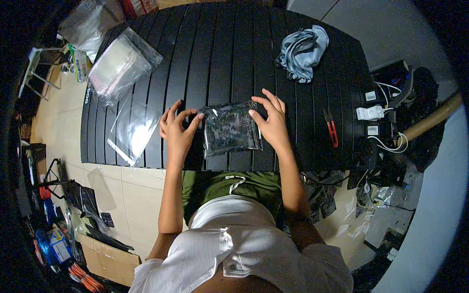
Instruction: Inspect, trim loose threads from, fold, and package neck gaiters into plastic bags.
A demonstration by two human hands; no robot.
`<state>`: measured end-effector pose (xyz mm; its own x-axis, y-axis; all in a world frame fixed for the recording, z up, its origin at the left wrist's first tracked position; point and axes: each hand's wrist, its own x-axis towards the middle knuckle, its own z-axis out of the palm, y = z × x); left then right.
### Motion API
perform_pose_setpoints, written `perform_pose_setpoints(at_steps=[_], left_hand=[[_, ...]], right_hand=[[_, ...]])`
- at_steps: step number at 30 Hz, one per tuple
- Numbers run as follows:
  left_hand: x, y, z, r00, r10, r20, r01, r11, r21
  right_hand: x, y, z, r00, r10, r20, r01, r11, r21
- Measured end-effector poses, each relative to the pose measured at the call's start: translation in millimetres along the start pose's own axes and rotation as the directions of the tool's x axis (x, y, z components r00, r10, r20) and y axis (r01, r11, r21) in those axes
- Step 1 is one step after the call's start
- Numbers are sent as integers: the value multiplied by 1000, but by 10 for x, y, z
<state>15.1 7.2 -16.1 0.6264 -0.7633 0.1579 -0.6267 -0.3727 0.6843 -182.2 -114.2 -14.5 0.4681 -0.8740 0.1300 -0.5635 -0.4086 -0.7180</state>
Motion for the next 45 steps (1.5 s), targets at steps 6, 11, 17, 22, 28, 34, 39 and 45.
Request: perform_pose_setpoints(at_steps=[6,11,17,22,28,34,39,45], left_hand=[[38,19,38,999,-34,-7,34,999,-15],[73,96,60,999,-51,-6,51,999,2],[83,79,94,999,-35,5,35,999,-31],[93,96,81,999,-31,14,30,999,29],[119,132,106,1000,-15,2,15,999,36],[135,115,139,1000,-9,-7,9,999,33],[131,85,148,1000,-5,-22,5,1000,-4],[150,177,16,1000,6,-4,-7,985,-175]], right_hand=[[35,9,23,994,15,-104,-2,992,129],[41,55,6,993,34,-112,-37,999,-20],[62,117,-59,992,66,-108,-52,990,129],[2,73,-120,984,100,-147,-97,995,28],[-7,33,-111,978,103,-180,-130,981,-145],[52,70,-108,977,146,-156,-166,979,-122],[58,74,-132,979,159,-130,-172,980,-97],[45,110,-238,987,136,-87,-137,990,-7]])
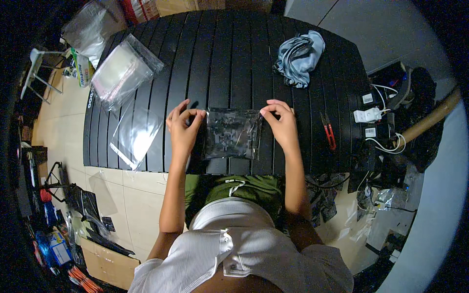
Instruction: Inspect, trim loose threads from, fold, and package neck gaiters into plastic bags.
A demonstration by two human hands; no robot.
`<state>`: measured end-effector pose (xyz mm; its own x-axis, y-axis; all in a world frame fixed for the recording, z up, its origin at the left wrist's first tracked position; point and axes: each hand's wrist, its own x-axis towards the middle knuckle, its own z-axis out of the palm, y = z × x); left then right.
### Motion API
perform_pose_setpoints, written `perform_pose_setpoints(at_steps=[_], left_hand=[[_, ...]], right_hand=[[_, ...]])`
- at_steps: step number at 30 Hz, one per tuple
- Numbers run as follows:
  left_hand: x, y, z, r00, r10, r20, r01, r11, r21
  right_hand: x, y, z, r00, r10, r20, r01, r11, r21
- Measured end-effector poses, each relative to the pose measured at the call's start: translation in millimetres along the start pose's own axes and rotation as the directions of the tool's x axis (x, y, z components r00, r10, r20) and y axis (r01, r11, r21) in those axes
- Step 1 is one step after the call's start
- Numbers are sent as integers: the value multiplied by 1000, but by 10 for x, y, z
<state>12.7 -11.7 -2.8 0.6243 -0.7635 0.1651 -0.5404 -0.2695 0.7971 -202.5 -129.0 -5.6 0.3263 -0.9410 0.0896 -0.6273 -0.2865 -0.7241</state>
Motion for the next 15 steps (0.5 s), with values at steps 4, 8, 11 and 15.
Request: perform_pose_setpoints(at_steps=[4,8,11,15], left_hand=[[86,25,-58,993,-84,89,115,888,-446],[90,178,-170,971,-116,210,226,735,-640],[111,267,-210,971,-120,207,230,700,-676],[127,289,-243,959,-128,254,277,626,-729]], right_hand=[[9,-214,-155,983,27,183,-142,747,649],[23,-295,-268,976,46,211,-177,731,659],[43,-333,-288,982,20,188,-153,672,725],[41,-363,-314,987,10,158,-127,645,754]])
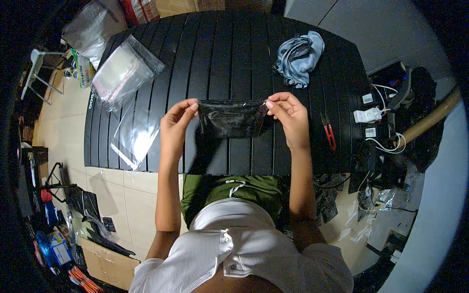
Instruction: Inspect, trim loose threads from, fold, and package neck gaiters into plastic bags.
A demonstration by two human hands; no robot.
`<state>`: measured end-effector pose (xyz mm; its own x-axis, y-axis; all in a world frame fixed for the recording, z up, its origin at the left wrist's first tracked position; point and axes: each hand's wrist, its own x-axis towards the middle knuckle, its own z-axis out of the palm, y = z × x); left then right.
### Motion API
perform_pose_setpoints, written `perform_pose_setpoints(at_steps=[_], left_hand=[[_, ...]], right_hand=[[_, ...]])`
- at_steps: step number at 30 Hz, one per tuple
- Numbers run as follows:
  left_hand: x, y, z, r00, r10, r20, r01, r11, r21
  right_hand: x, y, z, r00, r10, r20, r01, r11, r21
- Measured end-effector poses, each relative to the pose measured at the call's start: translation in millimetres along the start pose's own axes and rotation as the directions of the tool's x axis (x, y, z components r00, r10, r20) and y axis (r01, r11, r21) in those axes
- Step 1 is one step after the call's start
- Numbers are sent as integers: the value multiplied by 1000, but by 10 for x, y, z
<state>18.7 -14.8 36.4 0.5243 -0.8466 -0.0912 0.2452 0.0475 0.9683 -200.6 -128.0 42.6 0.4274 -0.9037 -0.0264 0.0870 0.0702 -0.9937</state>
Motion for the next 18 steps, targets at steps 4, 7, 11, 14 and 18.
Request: perform_pose_setpoints(at_steps=[4,7,11,14,18], left_hand=[[-19,30,-28,993,-120,9,120,992,-26],[-46,47,-10,996,-85,29,86,996,-11],[-121,54,12,993,84,80,-93,989,116],[-131,4,-29,993,78,86,-88,990,114],[-123,-34,-38,999,29,31,-31,997,67]], right_hand=[[-9,7,-19,1000,-6,-11,7,998,66],[-27,12,-5,1000,-19,-23,22,994,103],[-60,3,-9,998,-54,-24,57,983,172],[-100,-36,26,997,-60,-48,67,982,176],[-132,-12,27,993,-120,20,115,980,162]])
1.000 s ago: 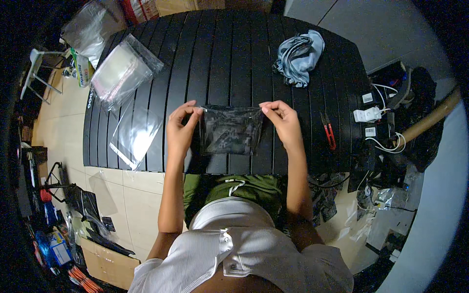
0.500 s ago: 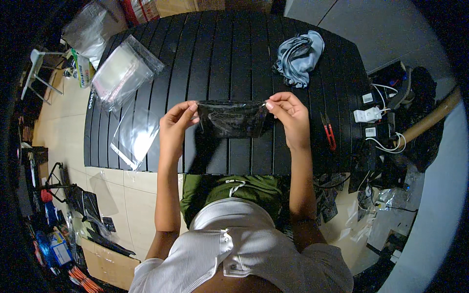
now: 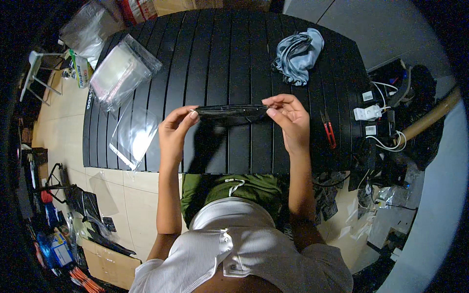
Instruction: Inspect, trim loose threads from, fold, and package neck gaiters into plastic bags.
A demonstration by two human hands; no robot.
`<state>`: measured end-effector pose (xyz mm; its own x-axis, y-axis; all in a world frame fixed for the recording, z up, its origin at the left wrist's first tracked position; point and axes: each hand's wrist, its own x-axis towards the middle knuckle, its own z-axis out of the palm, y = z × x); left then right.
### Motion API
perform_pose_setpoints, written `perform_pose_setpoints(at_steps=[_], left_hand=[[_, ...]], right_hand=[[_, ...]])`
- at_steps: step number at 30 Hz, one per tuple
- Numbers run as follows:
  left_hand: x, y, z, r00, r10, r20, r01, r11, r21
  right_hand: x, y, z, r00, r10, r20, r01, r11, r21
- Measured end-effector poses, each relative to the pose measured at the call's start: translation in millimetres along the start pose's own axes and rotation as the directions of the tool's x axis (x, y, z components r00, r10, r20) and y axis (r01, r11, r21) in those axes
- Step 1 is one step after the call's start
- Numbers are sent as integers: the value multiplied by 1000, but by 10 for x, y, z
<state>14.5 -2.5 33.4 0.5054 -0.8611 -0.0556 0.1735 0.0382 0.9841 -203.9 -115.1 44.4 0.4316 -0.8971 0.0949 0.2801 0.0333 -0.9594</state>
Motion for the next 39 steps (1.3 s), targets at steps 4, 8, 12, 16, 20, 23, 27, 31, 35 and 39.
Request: perform_pose_setpoints(at_steps=[4,8,12,16,20,23,27,31,35,39], left_hand=[[9,-13,54,1000,8,13,-8,1000,-4],[-10,-12,36,1000,-1,-1,1,1000,9],[-21,21,37,1000,-2,-3,2,1000,-1],[-10,1,40,1000,6,0,-6,1000,24],[-11,-1,27,1000,-12,7,12,1000,-2],[-14,-19,20,1000,-1,11,1,1000,-2],[-26,18,30,996,81,38,-83,996,42],[-24,16,10,995,84,46,-85,996,34],[-30,17,4,994,101,43,-102,994,37],[-30,55,9,994,102,36,-104,993,53]], right_hand=[[-25,69,-38,1000,22,22,-20,998,-66],[-19,137,-17,999,39,1,-39,995,-89],[-1,146,-42,1000,-7,22,9,998,-67],[-2,148,-57,998,-39,39,42,996,-75],[-5,129,-47,995,-84,45,89,990,-109],[-10,101,-35,996,-89,32,92,988,-123],[-22,100,-66,994,-104,42,109,983,-148],[-29,108,-75,994,-102,40,107,982,-155],[-30,99,-71,993,-111,29,115,977,-179],[-19,84,-91,989,-143,26,145,955,-257]])
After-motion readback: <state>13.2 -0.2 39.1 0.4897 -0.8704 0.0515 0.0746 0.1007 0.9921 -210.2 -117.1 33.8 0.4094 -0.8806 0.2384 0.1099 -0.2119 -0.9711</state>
